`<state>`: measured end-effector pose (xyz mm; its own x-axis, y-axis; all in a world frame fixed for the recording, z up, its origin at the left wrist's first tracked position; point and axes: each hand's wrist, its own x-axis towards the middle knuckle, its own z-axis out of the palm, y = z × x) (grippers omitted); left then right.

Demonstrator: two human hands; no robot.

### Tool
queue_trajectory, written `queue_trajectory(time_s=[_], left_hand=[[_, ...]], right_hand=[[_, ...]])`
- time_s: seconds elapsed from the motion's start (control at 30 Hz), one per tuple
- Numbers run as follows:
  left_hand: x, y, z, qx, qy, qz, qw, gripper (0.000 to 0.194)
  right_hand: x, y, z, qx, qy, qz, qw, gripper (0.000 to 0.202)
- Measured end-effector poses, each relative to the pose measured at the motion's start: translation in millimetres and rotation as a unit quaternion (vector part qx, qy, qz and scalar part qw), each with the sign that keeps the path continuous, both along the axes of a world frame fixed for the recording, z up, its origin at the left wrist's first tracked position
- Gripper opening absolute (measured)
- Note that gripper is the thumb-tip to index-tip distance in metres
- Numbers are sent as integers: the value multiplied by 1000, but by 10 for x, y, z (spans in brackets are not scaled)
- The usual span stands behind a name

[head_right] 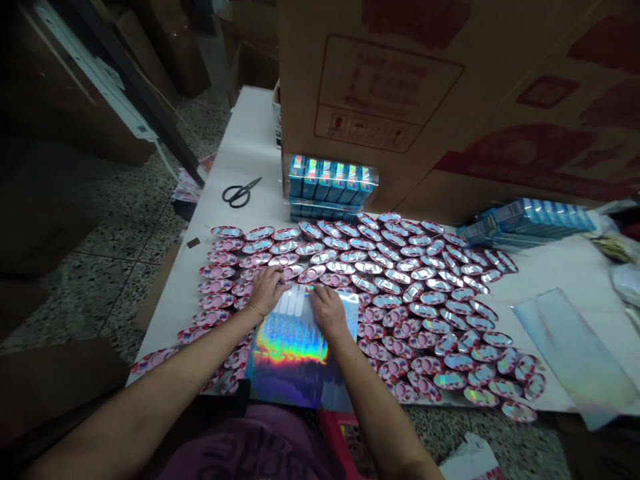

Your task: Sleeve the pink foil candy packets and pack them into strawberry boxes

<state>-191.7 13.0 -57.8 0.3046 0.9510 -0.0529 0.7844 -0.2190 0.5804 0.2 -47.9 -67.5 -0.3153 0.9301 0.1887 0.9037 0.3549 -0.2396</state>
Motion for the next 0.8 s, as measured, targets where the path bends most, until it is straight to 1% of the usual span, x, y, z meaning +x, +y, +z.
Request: queue_trajectory(time_s=[0.07,0.13,0.2,0.3,0.43,0.5,0.57,0.6,0.67,0.73,0.8], left_hand=[[-2,-5,-10,4,-6,-1,1000,8],[-7,-13,-23,11,-9,-1,1000,9],[-12,-23,-36,20,-10,0,1000,9],[-17,-33,-52,33,-15,-5,999,11],[-20,-34,-60,41,-18,-10,999,12],[-21,-32,-59,42,-16,-9,999,13],[-20,-29,-60,44,-12,-8,999,14],[-19,-28,-62,44,-9,-8,999,14],[-16,-24,-73,42,-3,-11,999,14],[-13,-16,-83,35,-1,-15,999,14],[-11,-7,-78,26,-12,-15,999,14]], right_hand=[[-33,6,43,-2,18,-34,999,27],[-66,39,68,-9,4,-53,999,30],[-80,73,55,-10,-21,-41,999,33],[-55,78,-18,-4,-38,-5,999,34],[-15,29,-99,18,-28,22,999,33],[-25,6,-70,19,-7,20,1000,29],[-51,-12,45,4,25,1,1000,25],[-63,-20,139,-8,47,-13,999,23],[-74,-23,380,-44,111,-45,992,20],[-64,1,637,-101,198,-70,972,17],[-43,63,830,-170,286,-99,938,16]])
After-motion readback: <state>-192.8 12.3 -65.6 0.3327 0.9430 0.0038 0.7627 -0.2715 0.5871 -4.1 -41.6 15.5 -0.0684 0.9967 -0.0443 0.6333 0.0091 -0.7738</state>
